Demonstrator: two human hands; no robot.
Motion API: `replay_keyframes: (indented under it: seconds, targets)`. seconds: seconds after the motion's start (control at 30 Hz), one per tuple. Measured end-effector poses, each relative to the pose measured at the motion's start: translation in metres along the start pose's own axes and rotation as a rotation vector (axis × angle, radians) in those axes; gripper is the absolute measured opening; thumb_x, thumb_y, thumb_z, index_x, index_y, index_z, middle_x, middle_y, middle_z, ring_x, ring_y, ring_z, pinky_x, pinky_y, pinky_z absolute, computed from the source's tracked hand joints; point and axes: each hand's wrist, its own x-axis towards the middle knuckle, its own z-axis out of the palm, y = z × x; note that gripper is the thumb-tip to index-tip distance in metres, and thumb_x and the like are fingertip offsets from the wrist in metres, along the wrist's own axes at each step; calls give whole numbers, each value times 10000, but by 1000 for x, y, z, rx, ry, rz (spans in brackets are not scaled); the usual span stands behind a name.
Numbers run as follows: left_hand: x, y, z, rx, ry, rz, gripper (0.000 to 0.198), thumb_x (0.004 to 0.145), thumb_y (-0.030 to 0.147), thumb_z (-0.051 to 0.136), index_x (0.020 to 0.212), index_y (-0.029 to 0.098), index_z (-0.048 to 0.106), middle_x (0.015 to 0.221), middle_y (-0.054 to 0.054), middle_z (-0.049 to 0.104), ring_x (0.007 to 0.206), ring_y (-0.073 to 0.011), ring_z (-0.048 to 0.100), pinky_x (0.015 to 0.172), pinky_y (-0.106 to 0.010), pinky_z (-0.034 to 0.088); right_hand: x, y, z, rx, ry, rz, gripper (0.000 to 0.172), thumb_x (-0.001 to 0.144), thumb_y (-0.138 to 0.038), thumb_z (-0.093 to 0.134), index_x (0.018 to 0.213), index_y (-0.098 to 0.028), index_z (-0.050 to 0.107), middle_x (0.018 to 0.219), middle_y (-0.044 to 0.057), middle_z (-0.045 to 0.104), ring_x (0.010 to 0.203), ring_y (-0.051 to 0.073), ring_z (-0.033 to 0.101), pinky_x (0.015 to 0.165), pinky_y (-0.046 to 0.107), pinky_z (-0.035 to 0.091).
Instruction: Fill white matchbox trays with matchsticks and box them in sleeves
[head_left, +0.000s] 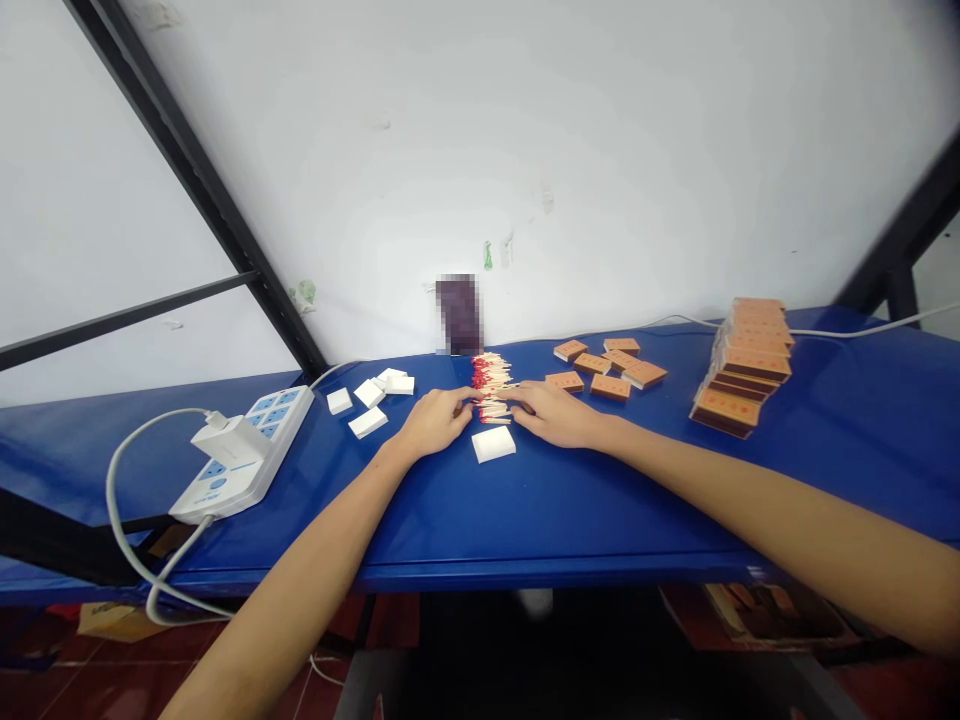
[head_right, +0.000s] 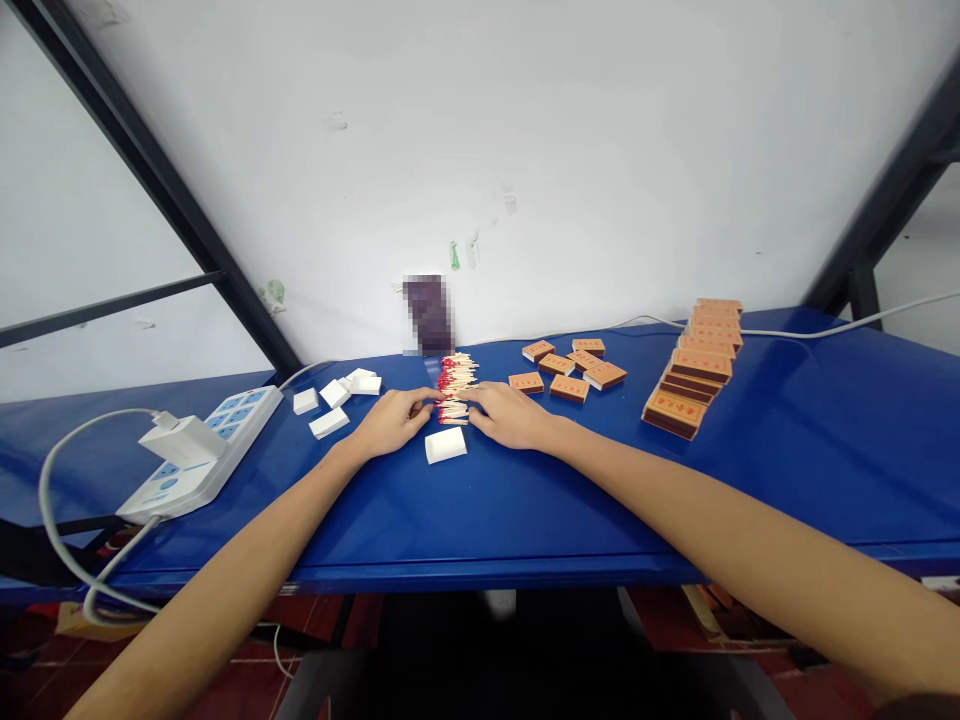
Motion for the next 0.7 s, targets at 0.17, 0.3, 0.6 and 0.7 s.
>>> replay_keyframes:
  seconds: [0.17,0.3,0.6,0.7]
  targets:
    - [0,1,-1,-7,1,-5,322,927,276,465,1177,210,657,685,4,635,610,-156,555,587,-255,361,0,-1,-1,-23,-26,24,352,943,-220,442,1227,-155,640,1013,126,665,908,232,606,805,325,429]
    - [-1,1,-1,-36,-18,-1,305,917,283,487,1163,213,653,662,18,614,600,-146,549,579,-249,354,0,0,0,-22,-23,21,366,942,-215,446,1254,-171,630,1021,123,670,909,233,607,802,321,426]
    - [-1,2,-1,-49,-8,-18,293,930,318,497,1154,223,660,641,18,601,607,-150,559,579,-252,344,0,3,0,40,6,0,382,935,-178,431,1256,-178,640,1078,122,689,974,233,618,859,329,432]
    - [0,2,-1,-47,27,-36,278,923,330,520,1116,199,670,617,19,578,592,-150,546,570,-258,334,1,3,0,70,26,28,380,930,-183,441,1248,-175,650,1104,121,700,986,239,626,866,329,433]
